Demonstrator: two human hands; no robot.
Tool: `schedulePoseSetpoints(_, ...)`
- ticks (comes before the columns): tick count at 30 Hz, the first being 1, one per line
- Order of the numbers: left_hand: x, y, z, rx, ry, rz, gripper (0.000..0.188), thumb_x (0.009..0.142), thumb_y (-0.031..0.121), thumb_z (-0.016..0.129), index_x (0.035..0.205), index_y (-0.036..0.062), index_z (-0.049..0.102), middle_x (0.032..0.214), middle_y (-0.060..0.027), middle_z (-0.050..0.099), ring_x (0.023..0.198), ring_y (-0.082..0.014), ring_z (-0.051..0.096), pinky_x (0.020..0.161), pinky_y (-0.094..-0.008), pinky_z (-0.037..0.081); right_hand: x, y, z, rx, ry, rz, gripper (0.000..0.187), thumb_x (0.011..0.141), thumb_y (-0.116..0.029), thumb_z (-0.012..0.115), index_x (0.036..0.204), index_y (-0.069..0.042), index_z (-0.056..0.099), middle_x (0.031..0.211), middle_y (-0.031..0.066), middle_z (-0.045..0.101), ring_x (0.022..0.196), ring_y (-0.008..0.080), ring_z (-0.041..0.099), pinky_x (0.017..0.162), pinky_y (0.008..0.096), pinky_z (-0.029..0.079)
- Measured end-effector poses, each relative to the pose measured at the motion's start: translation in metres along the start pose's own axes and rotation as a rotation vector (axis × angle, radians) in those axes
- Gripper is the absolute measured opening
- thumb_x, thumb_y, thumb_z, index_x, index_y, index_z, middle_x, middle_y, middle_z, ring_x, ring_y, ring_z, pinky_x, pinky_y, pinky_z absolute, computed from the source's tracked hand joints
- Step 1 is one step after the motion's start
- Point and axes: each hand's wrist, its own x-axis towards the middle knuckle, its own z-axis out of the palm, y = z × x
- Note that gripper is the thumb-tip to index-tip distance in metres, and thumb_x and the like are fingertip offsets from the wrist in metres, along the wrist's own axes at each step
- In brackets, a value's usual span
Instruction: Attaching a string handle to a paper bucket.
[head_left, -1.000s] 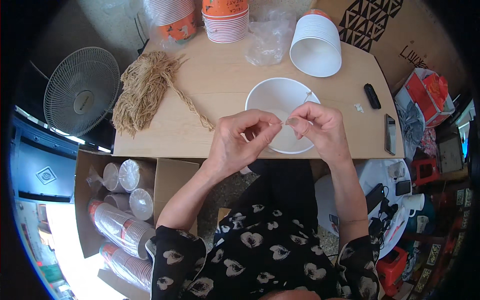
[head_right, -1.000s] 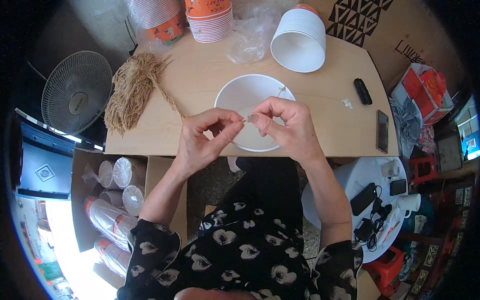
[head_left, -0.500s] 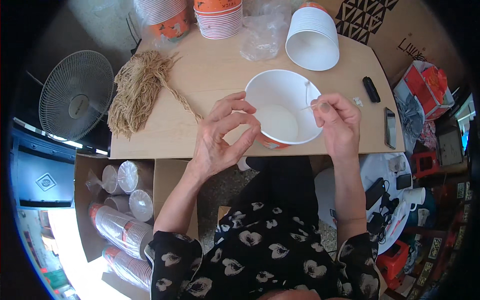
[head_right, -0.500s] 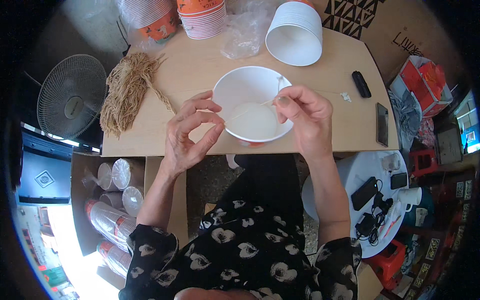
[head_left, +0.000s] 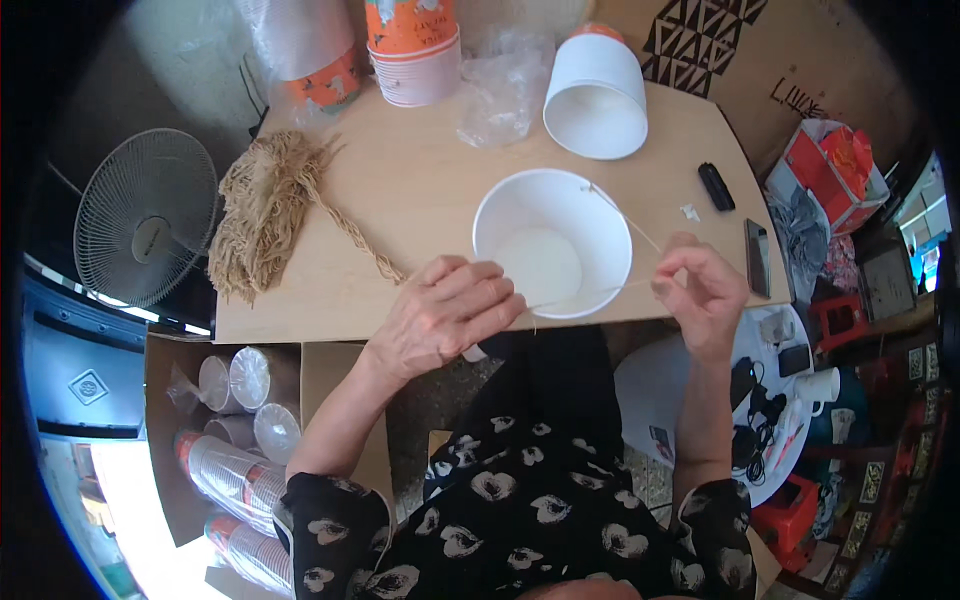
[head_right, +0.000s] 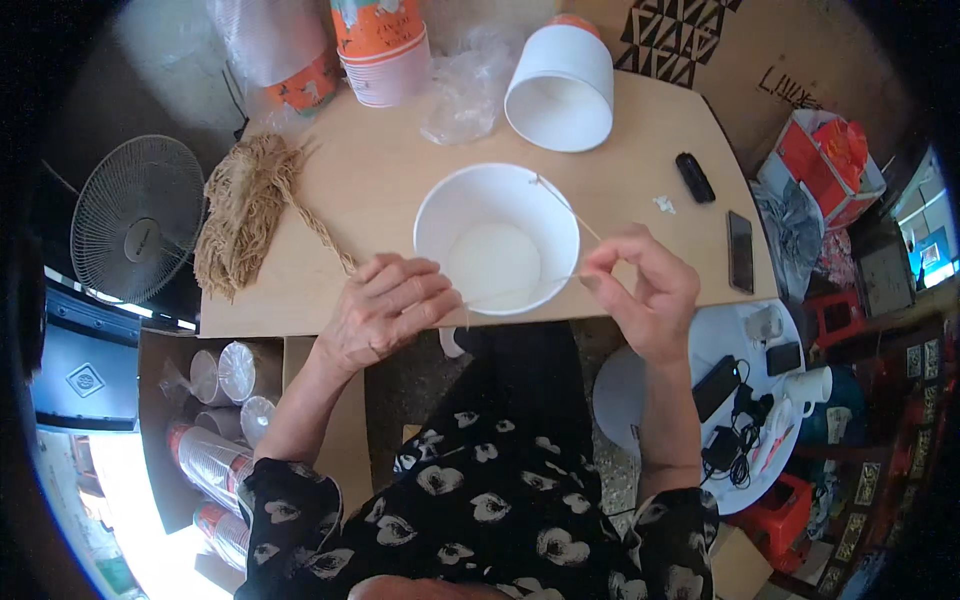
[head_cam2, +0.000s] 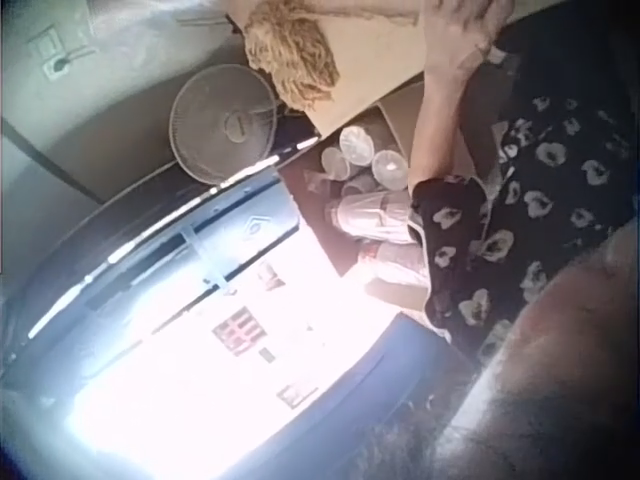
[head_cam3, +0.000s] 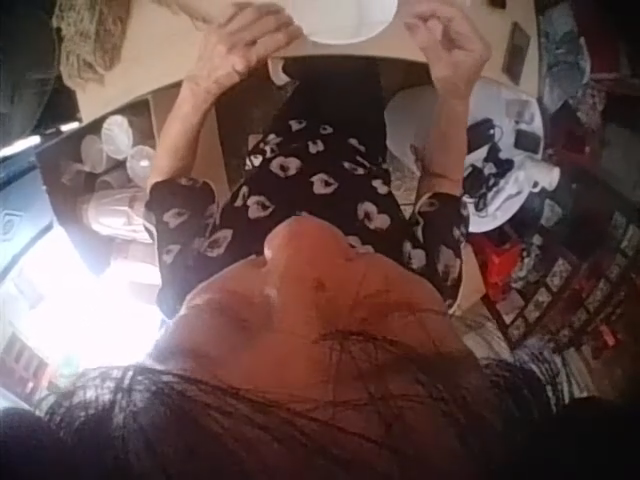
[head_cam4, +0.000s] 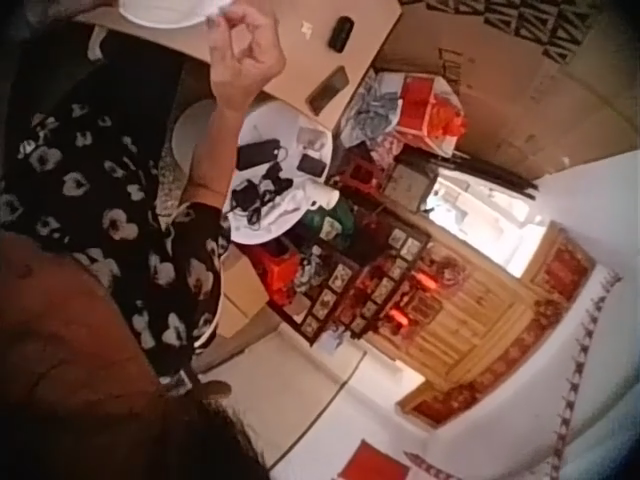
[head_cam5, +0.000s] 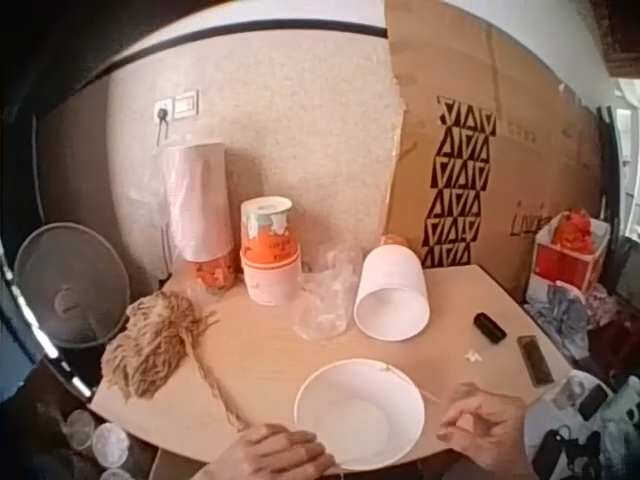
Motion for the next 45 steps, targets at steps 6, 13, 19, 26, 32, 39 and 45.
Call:
schedulePoseSetpoints(6,0.022,-0.029,-0.028,-0.022,0.013,-0.022,0.03,0.079,0.009,0.073,0.109,0.0114,0.071,0.102,-0.0023,0.069,0.099,-0.0216,0.067,0.077,-0.0349,0.056,0.048,-0.013,-0.022,-0.181,-0.158,-0.19,0.016,0.078,0.005,0.075,0.092,0.002,0.068,0.092,0.0085,0.069,0.094,0.0212,0.059,0.085,0.0316,0.047)
schedulePoseSetpoints(13,0.095,-0.139,-0.071,-0.264,0.39,-0.36,0.01,0.092,0.009,0.073,0.099,0.003,0.071,0.087,-0.0072,0.072,0.077,-0.0198,0.068,0.07,-0.031,0.055,0.222,-0.038,0.002,-0.165,-0.191,-0.107,0.013,0.096,-0.008,0.061,0.104,0.002,0.066,0.095,0.0036,0.067,0.09,0.0095,0.062,0.086,0.0283,0.049)
schedulePoseSetpoints(19,0.165,-0.3,-0.045,-0.927,0.801,-0.658,0.02,0.098,0.019,0.07,0.107,0.0018,0.069,0.093,-0.001,0.071,0.084,-0.0073,0.065,0.074,-0.0239,0.053,0.427,-0.029,0.04,-0.217,-0.218,-0.24,0.03,0.1,-0.022,0.062,0.119,0.001,0.068,0.11,0.0076,0.073,0.105,0.0139,0.066,0.095,0.0295,0.05)
schedulePoseSetpoints(26,0.136,-0.379,0.01,-1.44,0.98,-0.901,0.016,0.1,0.017,0.069,0.101,0.0037,0.06,0.089,-0.003,0.067,0.079,-0.0138,0.069,0.069,-0.0233,0.055,0.454,0.069,0.109,-0.5,0.071,-0.38,0.074,0.092,-0.052,0.068,0.143,-0.001,0.053,0.15,0.0263,0.049,0.141,0.038,0.046,0.117,0.0456,0.036)
schedulePoseSetpoints(32,0.101,-0.394,0.026,-1.422,0.779,-0.991,0.019,0.099,0.018,0.069,0.098,0.0009,0.062,0.092,-0.0063,0.07,0.081,-0.0138,0.071,0.075,-0.0214,0.059,0.447,0.142,0.141,-0.403,-0.035,-0.405,0.062,0.096,-0.042,0.067,0.144,-0.005,0.053,0.155,0.0285,0.04,0.137,0.0407,0.05,0.114,0.0454,0.04)
schedulePoseSetpoints(39,0.044,-0.346,0.053,-1.12,0.345,-1.198,0.022,0.1,0.017,0.066,0.108,-0.0038,0.065,0.1,-0.0124,0.072,0.091,-0.0194,0.072,0.085,-0.0309,0.062,0.423,0.159,0.161,-0.496,-0.212,-0.387,0.072,0.093,-0.025,0.071,0.155,-0.007,0.038,0.162,0.0263,0.028,0.115,0.0367,0.066,0.107,0.0444,0.048)
schedulePoseSetpoints(45,0.053,-0.254,0.065,-1.014,-0.036,-1.001,0.017,0.097,0.012,0.068,0.101,-0.0047,0.07,0.088,-0.0076,0.073,0.079,-0.0125,0.07,0.072,-0.0267,0.059,0.328,0.145,0.141,-0.468,-0.028,-0.352,0.077,0.087,-0.012,0.073,0.154,-0.006,0.036,0.155,0.0235,0.039,0.136,0.038,0.049,0.111,0.0427,0.044)
